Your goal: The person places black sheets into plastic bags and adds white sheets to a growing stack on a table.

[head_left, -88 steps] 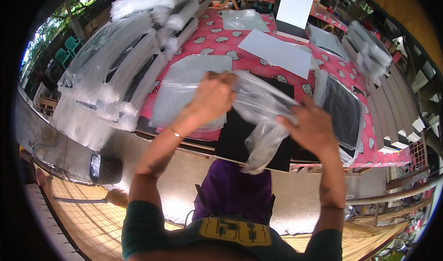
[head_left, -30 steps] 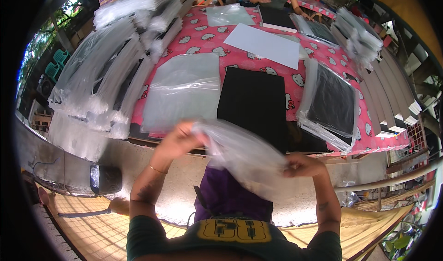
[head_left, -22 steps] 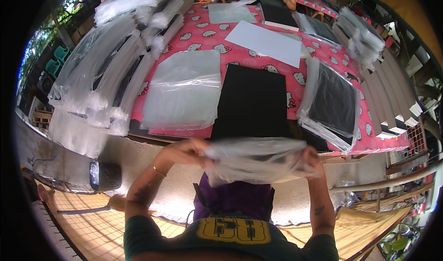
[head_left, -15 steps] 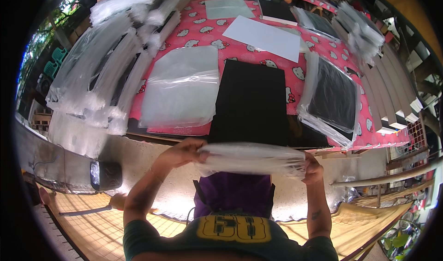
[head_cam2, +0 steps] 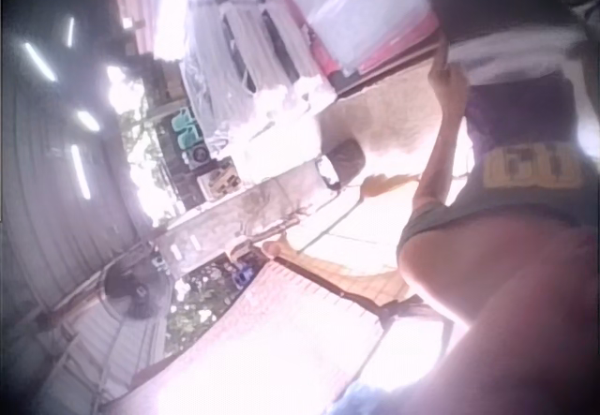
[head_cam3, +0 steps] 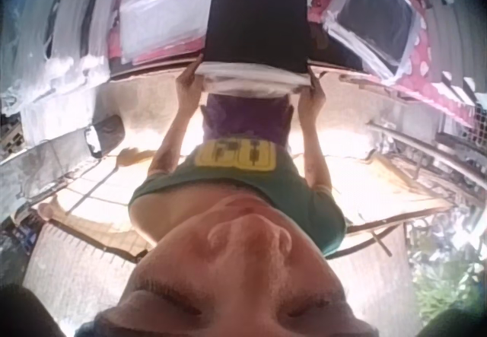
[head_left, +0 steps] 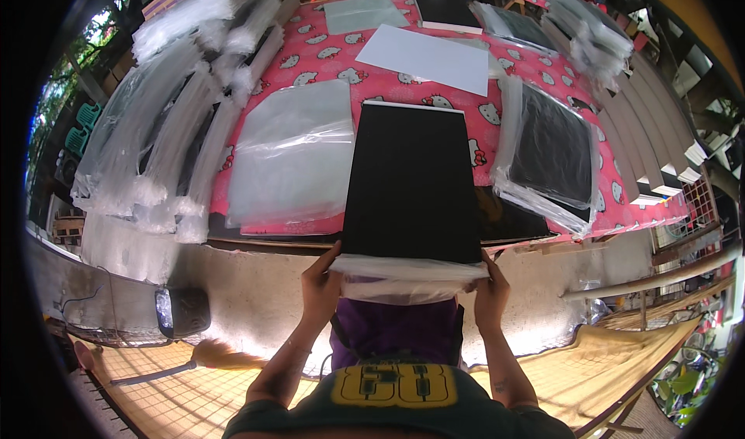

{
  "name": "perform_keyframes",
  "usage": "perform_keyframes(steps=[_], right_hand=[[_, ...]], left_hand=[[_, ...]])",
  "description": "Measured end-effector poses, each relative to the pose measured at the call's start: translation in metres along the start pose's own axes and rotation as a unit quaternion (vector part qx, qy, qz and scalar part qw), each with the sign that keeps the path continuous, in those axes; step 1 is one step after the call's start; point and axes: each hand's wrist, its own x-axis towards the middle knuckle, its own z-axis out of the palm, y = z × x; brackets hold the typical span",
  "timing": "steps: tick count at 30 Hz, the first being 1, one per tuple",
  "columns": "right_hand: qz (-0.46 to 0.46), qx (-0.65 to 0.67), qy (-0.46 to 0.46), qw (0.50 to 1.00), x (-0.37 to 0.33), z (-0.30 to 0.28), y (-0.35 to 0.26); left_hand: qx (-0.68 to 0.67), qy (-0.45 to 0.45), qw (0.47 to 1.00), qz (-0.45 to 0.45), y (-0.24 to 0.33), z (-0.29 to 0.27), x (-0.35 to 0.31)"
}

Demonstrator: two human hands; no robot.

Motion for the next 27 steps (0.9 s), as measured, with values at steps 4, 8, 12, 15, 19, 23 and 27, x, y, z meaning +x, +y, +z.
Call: perform_keyframes(steps=[4,8,12,15,19,23,27], right_hand=[[0.041,0.188,-0.087,0.978,0.006,-0.040,-0.044],[0.034,0.458,-0.202,0.865,0.020,-0.063,-0.132],[-0.092,0.507,-0.236,0.824,0.075,-0.032,-0.193],[-0.042,0.530,-0.253,0.808,0.140,-0.011,-0.189],[0.087,0.558,-0.234,0.792,0.184,0.030,-0.136],[0.169,0.482,-0.215,0.832,0.209,0.046,-0.012],[-0.055,0.285,-0.079,0.954,0.168,0.057,-0.044]], left_hand=[[-0.182,-0.064,0.979,0.067,0.008,-0.023,-0.006],[-0.379,-0.025,0.922,0.074,0.107,-0.023,-0.003],[-0.555,-0.156,0.812,0.094,0.168,-0.021,0.057],[-0.553,-0.149,0.813,0.104,0.173,-0.005,0.120],[-0.620,-0.197,0.759,0.001,0.094,-0.010,0.195],[-0.542,0.038,0.834,-0.101,-0.012,0.003,0.201],[-0.243,0.022,0.958,0.152,0.018,-0.005,0.158]])
